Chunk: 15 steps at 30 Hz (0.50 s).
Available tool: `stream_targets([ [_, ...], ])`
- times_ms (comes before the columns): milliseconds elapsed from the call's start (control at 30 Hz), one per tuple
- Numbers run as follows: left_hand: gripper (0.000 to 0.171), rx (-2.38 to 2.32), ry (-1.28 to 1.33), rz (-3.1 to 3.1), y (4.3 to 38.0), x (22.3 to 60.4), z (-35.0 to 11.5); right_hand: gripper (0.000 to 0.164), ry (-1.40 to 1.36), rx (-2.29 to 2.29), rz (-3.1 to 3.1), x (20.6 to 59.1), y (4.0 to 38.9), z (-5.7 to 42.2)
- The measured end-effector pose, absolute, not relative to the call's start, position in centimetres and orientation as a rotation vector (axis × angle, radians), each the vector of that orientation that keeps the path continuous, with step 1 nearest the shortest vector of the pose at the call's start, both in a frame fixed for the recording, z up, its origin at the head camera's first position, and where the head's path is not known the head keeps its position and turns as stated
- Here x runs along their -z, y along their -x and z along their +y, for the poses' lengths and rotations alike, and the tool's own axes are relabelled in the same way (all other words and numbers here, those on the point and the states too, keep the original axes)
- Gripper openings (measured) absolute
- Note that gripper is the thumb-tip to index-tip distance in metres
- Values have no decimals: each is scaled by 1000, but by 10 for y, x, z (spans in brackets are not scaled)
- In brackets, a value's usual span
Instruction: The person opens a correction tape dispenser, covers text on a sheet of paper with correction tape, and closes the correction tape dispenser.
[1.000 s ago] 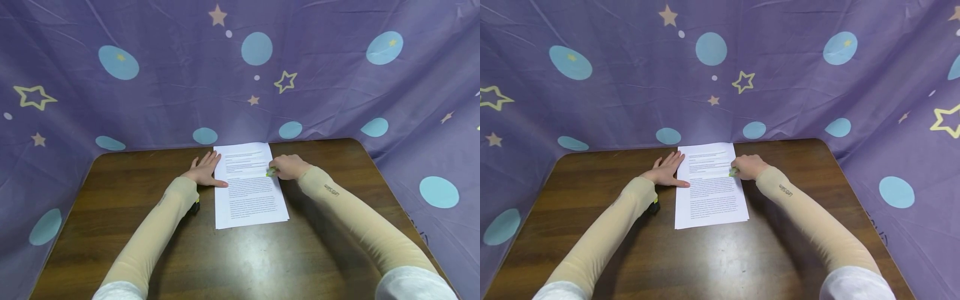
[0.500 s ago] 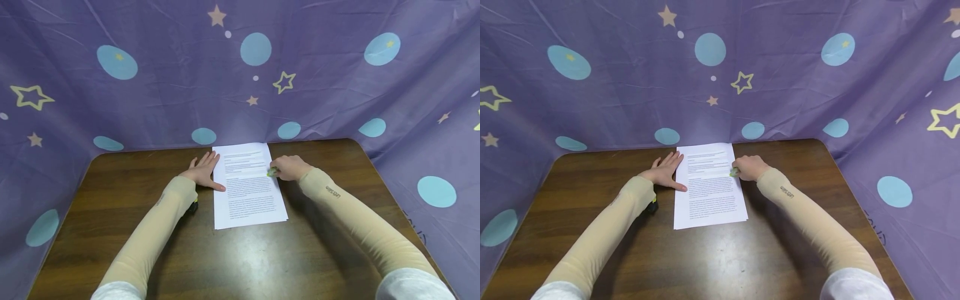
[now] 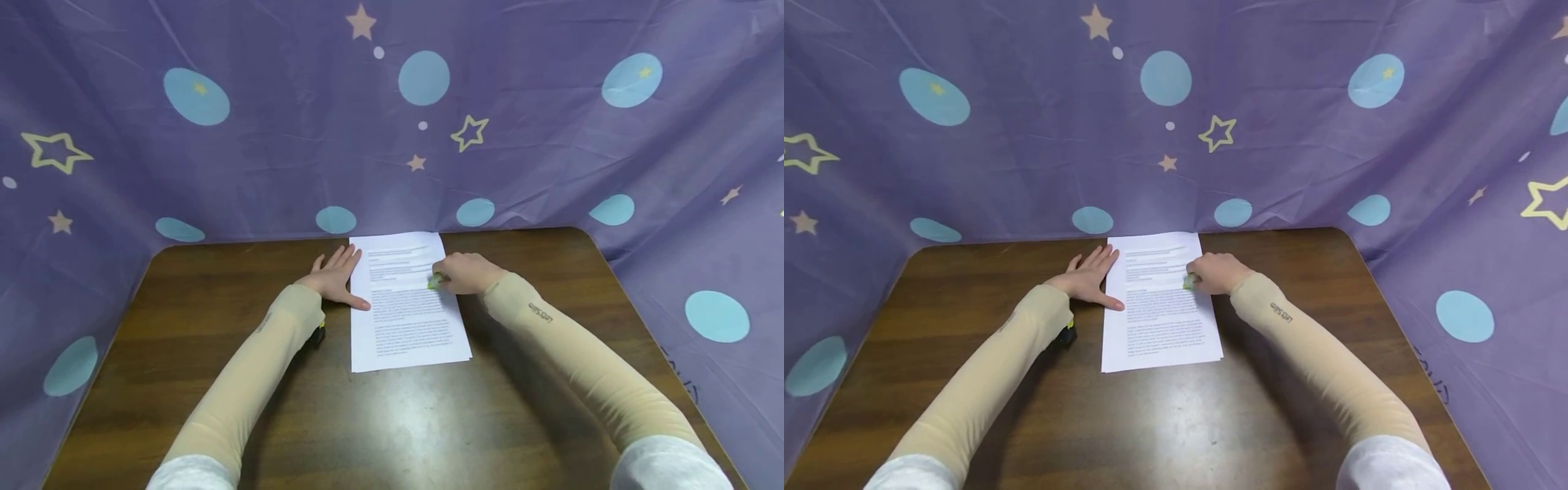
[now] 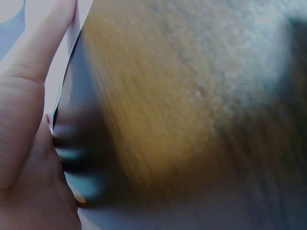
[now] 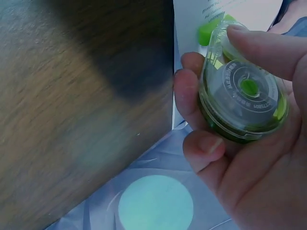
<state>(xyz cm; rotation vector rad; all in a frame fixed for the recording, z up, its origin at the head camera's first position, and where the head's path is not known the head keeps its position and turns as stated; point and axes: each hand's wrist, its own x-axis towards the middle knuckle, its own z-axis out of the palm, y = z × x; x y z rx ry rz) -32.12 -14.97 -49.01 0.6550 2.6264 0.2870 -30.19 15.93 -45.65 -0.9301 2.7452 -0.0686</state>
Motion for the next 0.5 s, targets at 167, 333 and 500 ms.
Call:
stream_targets([
  [167, 130, -322, -654, 2620, 324, 492, -150, 10, 982, 98, 2767, 456, 302, 152],
  [333, 129, -318, -643, 2607, 324, 492, -151, 9, 1029, 95, 2765, 455, 301, 139],
  [500, 128, -283, -647, 2629, 321, 490, -150, 7, 1101, 112, 2762, 456, 299, 121],
])
